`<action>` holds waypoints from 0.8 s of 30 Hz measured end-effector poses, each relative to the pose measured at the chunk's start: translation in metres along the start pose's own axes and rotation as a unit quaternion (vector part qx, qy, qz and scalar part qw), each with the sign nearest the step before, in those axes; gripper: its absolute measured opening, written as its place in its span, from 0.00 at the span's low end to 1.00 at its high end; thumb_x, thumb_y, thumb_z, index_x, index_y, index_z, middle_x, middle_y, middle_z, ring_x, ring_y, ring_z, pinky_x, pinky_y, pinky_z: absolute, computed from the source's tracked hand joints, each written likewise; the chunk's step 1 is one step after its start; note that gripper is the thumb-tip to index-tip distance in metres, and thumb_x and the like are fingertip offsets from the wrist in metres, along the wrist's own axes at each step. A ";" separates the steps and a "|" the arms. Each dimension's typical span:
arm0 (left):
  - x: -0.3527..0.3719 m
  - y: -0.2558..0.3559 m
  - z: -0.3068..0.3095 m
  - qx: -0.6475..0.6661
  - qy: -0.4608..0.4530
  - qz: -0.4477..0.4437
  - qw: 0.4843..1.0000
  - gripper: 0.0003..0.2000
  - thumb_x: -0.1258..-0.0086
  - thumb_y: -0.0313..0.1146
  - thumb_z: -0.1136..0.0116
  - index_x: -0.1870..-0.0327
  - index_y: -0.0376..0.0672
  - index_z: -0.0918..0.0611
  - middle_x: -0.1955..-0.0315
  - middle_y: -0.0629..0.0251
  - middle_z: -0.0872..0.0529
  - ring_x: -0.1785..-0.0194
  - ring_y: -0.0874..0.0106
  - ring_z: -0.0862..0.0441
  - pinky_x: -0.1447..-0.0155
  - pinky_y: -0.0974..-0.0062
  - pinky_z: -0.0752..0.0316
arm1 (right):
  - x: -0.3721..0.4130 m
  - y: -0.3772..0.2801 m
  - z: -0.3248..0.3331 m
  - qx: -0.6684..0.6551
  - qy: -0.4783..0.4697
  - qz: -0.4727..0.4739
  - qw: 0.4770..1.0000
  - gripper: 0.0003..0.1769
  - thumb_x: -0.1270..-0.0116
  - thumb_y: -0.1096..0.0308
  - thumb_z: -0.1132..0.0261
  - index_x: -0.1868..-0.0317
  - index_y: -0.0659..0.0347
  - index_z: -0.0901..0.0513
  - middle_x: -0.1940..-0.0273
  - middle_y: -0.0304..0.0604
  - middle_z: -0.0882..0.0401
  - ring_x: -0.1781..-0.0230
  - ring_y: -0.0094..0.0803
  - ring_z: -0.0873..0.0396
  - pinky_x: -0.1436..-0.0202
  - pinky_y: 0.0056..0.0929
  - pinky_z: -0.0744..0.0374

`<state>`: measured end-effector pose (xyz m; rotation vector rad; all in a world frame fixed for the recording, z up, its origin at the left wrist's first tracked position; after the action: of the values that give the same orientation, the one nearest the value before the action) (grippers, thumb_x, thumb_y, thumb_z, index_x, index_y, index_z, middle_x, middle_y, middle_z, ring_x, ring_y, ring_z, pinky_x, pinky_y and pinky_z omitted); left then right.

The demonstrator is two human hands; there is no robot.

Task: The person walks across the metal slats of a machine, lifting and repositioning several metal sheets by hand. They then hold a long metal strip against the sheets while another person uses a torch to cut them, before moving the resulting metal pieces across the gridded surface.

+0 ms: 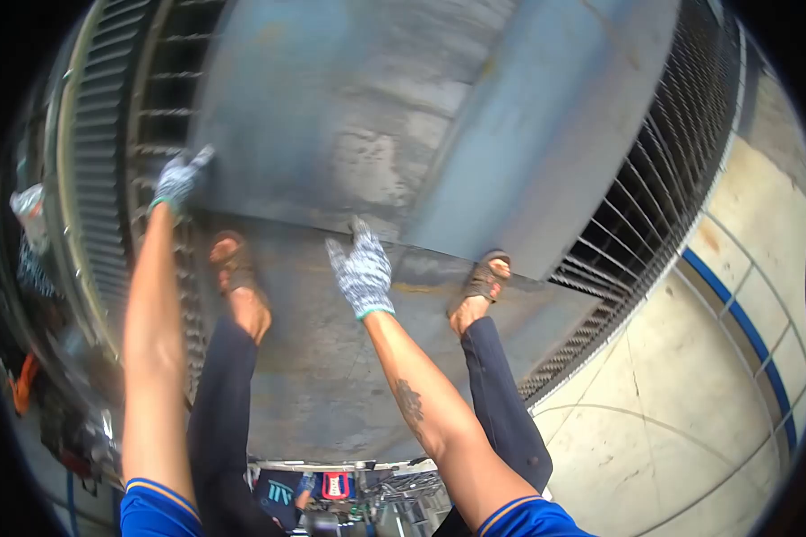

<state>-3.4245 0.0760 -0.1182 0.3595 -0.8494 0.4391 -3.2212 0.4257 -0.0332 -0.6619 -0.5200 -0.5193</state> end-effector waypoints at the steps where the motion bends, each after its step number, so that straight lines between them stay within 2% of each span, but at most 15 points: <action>1: -0.024 -0.019 -0.006 0.016 0.033 -0.037 0.999 0.44 0.38 0.66 0.42 0.37 0.28 0.27 0.40 0.49 0.21 0.36 0.59 0.25 0.32 0.67 0.35 | -0.020 0.000 0.013 0.014 0.001 0.000 1.000 0.37 0.37 0.46 0.34 0.36 0.64 0.29 0.37 0.53 0.26 0.34 0.47 0.30 0.34 0.42 0.29; 3: 0.007 0.009 0.006 0.079 -0.083 0.069 0.991 0.39 0.36 0.64 0.44 0.38 0.35 0.23 0.45 0.59 0.18 0.44 0.65 0.22 0.38 0.71 0.31 | -0.050 0.009 0.034 0.024 0.003 -0.011 1.000 0.40 0.39 0.45 0.32 0.35 0.65 0.30 0.37 0.54 0.27 0.34 0.47 0.31 0.33 0.42 0.29; 5: -0.029 -0.035 -0.014 0.294 -0.026 0.110 0.949 0.37 0.35 0.64 0.44 0.37 0.37 0.22 0.44 0.61 0.18 0.43 0.67 0.23 0.37 0.73 0.32 | -0.069 0.020 0.020 0.048 -0.153 -0.043 0.986 0.46 0.44 0.43 0.29 0.34 0.66 0.32 0.37 0.58 0.28 0.34 0.48 0.30 0.34 0.43 0.28; 7: -0.003 -0.011 -0.003 0.255 -0.007 0.091 0.963 0.37 0.34 0.63 0.44 0.37 0.37 0.23 0.44 0.62 0.18 0.42 0.68 0.23 0.37 0.74 0.32 | -0.077 0.020 0.016 0.027 -0.146 -0.032 0.988 0.48 0.48 0.42 0.26 0.35 0.64 0.33 0.38 0.59 0.29 0.36 0.50 0.29 0.37 0.45 0.26; 9: 0.023 -0.015 0.015 0.200 0.018 0.088 0.976 0.37 0.34 0.63 0.44 0.37 0.37 0.23 0.43 0.64 0.18 0.42 0.69 0.24 0.36 0.74 0.33 | -0.064 0.017 0.027 0.064 -0.133 -0.084 0.985 0.47 0.50 0.43 0.24 0.37 0.62 0.32 0.40 0.58 0.28 0.38 0.51 0.28 0.40 0.47 0.23; 10: 0.032 -0.013 0.023 0.152 0.042 0.039 0.987 0.38 0.34 0.62 0.43 0.37 0.35 0.24 0.43 0.61 0.19 0.41 0.69 0.24 0.35 0.75 0.34 | -0.065 0.020 0.024 0.050 -0.118 -0.065 0.990 0.45 0.51 0.45 0.23 0.39 0.61 0.31 0.41 0.58 0.28 0.39 0.50 0.28 0.42 0.49 0.22; 11: 0.040 -0.004 0.037 0.105 0.067 -0.015 0.992 0.38 0.35 0.62 0.42 0.37 0.33 0.24 0.43 0.59 0.19 0.41 0.68 0.25 0.34 0.75 0.35 | -0.064 0.022 0.035 0.012 -0.153 -0.084 0.985 0.47 0.52 0.44 0.23 0.37 0.62 0.32 0.40 0.59 0.29 0.38 0.52 0.28 0.40 0.49 0.24; 12: 0.059 -0.001 0.053 0.040 0.091 0.029 0.995 0.37 0.33 0.61 0.43 0.37 0.32 0.24 0.43 0.58 0.19 0.40 0.69 0.25 0.34 0.74 0.35 | -0.065 0.022 0.036 -0.008 -0.161 -0.072 0.984 0.49 0.51 0.44 0.24 0.35 0.63 0.33 0.39 0.60 0.30 0.37 0.53 0.29 0.39 0.49 0.25; 13: 0.122 0.046 0.062 0.031 0.144 0.008 0.989 0.40 0.33 0.67 0.53 0.42 0.32 0.22 0.47 0.39 0.19 0.41 0.49 0.24 0.37 0.62 0.32 | -0.064 0.026 0.034 -0.027 -0.173 -0.061 0.983 0.50 0.50 0.43 0.24 0.33 0.63 0.35 0.37 0.61 0.31 0.36 0.55 0.30 0.37 0.49 0.26; 16: 0.214 0.066 0.103 -0.036 0.170 -0.037 0.984 0.35 0.33 0.63 0.47 0.47 0.32 0.19 0.52 0.43 0.16 0.46 0.53 0.20 0.43 0.64 0.28 | -0.045 0.039 0.038 -0.093 -0.120 0.008 0.988 0.53 0.47 0.43 0.27 0.29 0.65 0.40 0.34 0.64 0.34 0.35 0.58 0.32 0.34 0.48 0.28; 17: 0.247 0.082 0.106 -0.078 0.175 -0.066 0.979 0.33 0.33 0.61 0.45 0.49 0.32 0.18 0.54 0.44 0.15 0.49 0.54 0.18 0.46 0.65 0.26 | -0.034 0.045 0.057 -0.129 -0.213 -0.036 0.968 0.53 0.45 0.43 0.28 0.27 0.64 0.42 0.32 0.65 0.36 0.34 0.58 0.32 0.33 0.47 0.29; 18: 0.297 0.128 0.101 -0.082 0.191 -0.045 0.977 0.30 0.33 0.58 0.42 0.51 0.32 0.18 0.56 0.46 0.14 0.52 0.56 0.17 0.49 0.64 0.26 | -0.021 0.052 0.073 -0.159 -0.243 -0.041 0.956 0.52 0.44 0.43 0.29 0.27 0.64 0.42 0.33 0.65 0.34 0.35 0.57 0.31 0.33 0.47 0.29; 21: 0.380 0.171 0.074 0.021 0.144 -0.092 0.985 0.16 0.33 0.37 0.35 0.52 0.34 0.16 0.60 0.60 0.12 0.58 0.72 0.18 0.50 0.71 0.23 | 0.013 0.077 0.142 -0.185 -0.206 -0.036 0.960 0.41 0.39 0.47 0.33 0.33 0.64 0.34 0.39 0.62 0.26 0.38 0.54 0.27 0.36 0.45 0.27; 23: 0.434 0.223 0.062 -0.050 0.141 -0.094 0.984 0.14 0.34 0.36 0.34 0.56 0.33 0.16 0.64 0.61 0.12 0.62 0.73 0.18 0.55 0.71 0.23 | 0.027 0.092 0.190 -0.247 -0.176 -0.060 0.951 0.38 0.37 0.48 0.33 0.35 0.64 0.32 0.40 0.62 0.26 0.38 0.54 0.27 0.35 0.45 0.27; 24: 0.454 0.249 0.048 -0.015 0.116 -0.116 0.986 0.14 0.34 0.36 0.34 0.57 0.33 0.16 0.66 0.61 0.12 0.64 0.73 0.19 0.56 0.70 0.24 | 0.028 0.093 0.221 -0.249 -0.166 -0.055 0.952 0.38 0.37 0.48 0.33 0.35 0.64 0.32 0.40 0.62 0.26 0.38 0.54 0.27 0.35 0.45 0.27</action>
<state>-3.3171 0.3690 0.2981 0.3663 -0.5796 0.2455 -3.2070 0.6312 0.0919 -1.2227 -0.7541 -0.6570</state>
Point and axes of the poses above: each hand's wrist, its own x-axis away from the middle knuckle, its own z-axis out of the back of the hand, y = z × x, the point moved 7 cm from there along -x, towards the middle knuckle
